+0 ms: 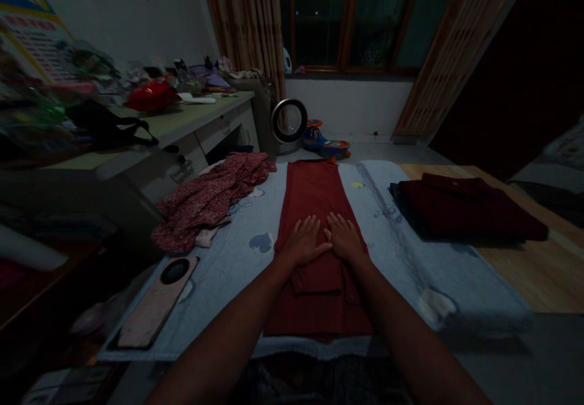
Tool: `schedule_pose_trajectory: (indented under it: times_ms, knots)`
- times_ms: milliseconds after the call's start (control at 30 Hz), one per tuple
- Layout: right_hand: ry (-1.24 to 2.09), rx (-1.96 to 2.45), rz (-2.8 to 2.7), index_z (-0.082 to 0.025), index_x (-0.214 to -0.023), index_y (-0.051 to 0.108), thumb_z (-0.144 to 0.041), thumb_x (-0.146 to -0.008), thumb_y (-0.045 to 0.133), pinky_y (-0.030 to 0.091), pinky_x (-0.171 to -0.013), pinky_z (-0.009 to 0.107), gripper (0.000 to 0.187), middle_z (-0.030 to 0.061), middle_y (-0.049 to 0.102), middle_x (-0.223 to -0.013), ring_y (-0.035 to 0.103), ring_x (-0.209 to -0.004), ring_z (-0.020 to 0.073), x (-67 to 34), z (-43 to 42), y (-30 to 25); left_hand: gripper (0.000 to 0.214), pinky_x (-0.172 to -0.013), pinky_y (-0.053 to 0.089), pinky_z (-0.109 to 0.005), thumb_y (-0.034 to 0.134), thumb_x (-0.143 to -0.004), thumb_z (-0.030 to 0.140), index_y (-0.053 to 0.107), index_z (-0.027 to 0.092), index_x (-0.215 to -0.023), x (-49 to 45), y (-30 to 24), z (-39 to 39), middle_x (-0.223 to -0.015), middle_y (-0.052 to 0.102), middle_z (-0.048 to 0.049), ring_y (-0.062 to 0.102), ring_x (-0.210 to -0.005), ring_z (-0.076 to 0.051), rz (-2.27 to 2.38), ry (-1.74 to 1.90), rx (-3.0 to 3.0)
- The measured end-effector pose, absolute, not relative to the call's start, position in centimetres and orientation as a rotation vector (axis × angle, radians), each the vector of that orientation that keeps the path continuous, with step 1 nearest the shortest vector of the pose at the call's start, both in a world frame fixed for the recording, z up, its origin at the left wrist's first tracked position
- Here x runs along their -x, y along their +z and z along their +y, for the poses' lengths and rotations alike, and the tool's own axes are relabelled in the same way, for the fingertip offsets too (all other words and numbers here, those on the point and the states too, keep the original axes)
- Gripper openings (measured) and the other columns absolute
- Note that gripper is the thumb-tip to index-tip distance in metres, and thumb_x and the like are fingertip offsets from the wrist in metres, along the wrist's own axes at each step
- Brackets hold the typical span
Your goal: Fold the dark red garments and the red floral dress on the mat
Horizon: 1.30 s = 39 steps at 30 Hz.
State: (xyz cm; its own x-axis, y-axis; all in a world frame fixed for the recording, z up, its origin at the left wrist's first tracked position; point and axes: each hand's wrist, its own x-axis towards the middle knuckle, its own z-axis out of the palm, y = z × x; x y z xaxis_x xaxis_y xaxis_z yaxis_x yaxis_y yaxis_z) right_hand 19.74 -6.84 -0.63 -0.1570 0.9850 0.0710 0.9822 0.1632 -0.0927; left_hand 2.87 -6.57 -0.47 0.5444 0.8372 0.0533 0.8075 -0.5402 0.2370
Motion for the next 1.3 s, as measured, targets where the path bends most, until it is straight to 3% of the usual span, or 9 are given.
schedule_pose_trajectory:
  times_ms: [233, 400, 700, 833, 1033, 1167, 1300]
  knots:
    - [0.053, 1.966, -2.28, -0.014, -0.152, 0.037, -0.04, -0.102, 0.029, 0.019, -0.119, 0.046, 0.057, 0.0092, 0.03, -0.16, 0.024, -0.149, 0.0248, -19.6, -7.0, -0.5, 0.085, -0.121, 0.02, -0.048, 0.02, -0.093, 0.073, 0.031, 0.015, -0.155, -2.9, 0.0, -7.5, -0.162, 0.024, -0.0166, 0.017, -0.151, -0.032, 1.801, 0.203, -2.446]
    - [0.071, 1.963, -2.271, -0.014, -0.152, 0.036, -0.04, -0.101, 0.029, 0.018, -0.119, 0.046, 0.058, 0.0084, 0.031, -0.16, 0.024, -0.149, 0.0247, -19.6, -7.1, -0.5, 0.085, -0.12, 0.02, -0.05, 0.023, -0.091, 0.076, 0.031, 0.023, -0.155, -2.2, 0.2, -7.9, -0.163, 0.023, -0.014, 0.015, -0.151, -0.035, 1.874, 0.191, -2.364]
    - [0.084, 1.961, -2.246, -0.017, -0.152, 0.037, -0.04, -0.101, 0.031, 0.018, -0.119, 0.045, 0.056, 0.008, 0.031, -0.16, 0.025, -0.148, 0.0243, -19.5, -7.1, -0.4, 0.077, -0.119, 0.017, -0.055, 0.026, -0.093, 0.07, 0.033, 0.024, -0.154, -1.2, 0.1, -8.1, -0.162, 0.026, -0.0151, 0.019, -0.15, -0.035, 2.016, 0.174, -2.3]
    - [0.085, 1.963, -2.237, -0.016, -0.152, 0.037, -0.039, -0.101, 0.032, 0.019, -0.118, 0.046, 0.056, 0.0084, 0.032, -0.16, 0.026, -0.148, 0.0246, -19.5, -7.1, -0.5, 0.068, -0.119, 0.008, -0.06, 0.037, -0.094, 0.057, 0.041, 0.018, -0.15, -2.1, 1.7, -7.7, -0.16, 0.029, -0.0173, 0.019, -0.15, -0.036, 2.031, 0.101, -2.312]
    - [0.091, 1.955, -2.246, -0.016, -0.151, 0.039, -0.037, -0.101, 0.031, 0.018, -0.118, 0.045, 0.055, 0.0081, 0.031, -0.16, 0.026, -0.148, 0.0248, -19.5, -7.2, -0.3, 0.054, -0.123, 0.016, -0.047, 0.032, -0.098, 0.032, 0.04, 0.018, -0.149, -4.4, 2.2, -7.6, -0.162, 0.029, -0.0088, 0.019, -0.151, -0.024, 1.667, 0.256, -2.54]
    - [0.101, 1.96, -2.246, -0.017, -0.151, 0.039, -0.037, -0.101, 0.031, 0.019, -0.118, 0.046, 0.055, 0.0074, 0.03, -0.161, 0.026, -0.148, 0.025, -19.5, -7.3, -0.1, 0.058, -0.122, 0.02, -0.046, 0.026, -0.099, 0.037, 0.032, 0.017, -0.154, -4.5, 0.7, -7.9, -0.162, 0.029, -0.0074, 0.02, -0.151, -0.024, 1.613, 0.224, -2.492]
    - [0.097, 1.975, -2.243, -0.014, -0.152, 0.038, -0.037, -0.1, 0.03, 0.019, -0.118, 0.045, 0.057, 0.0085, 0.029, -0.161, 0.025, -0.148, 0.0248, -19.4, -7.3, 0.0, 0.065, -0.12, 0.014, -0.06, 0.032, -0.097, 0.05, 0.03, 0.022, -0.155, -4.3, 0.1, -8.0, -0.164, 0.024, -0.0047, 0.013, -0.151, -0.034, 1.665, 0.216, -2.413]
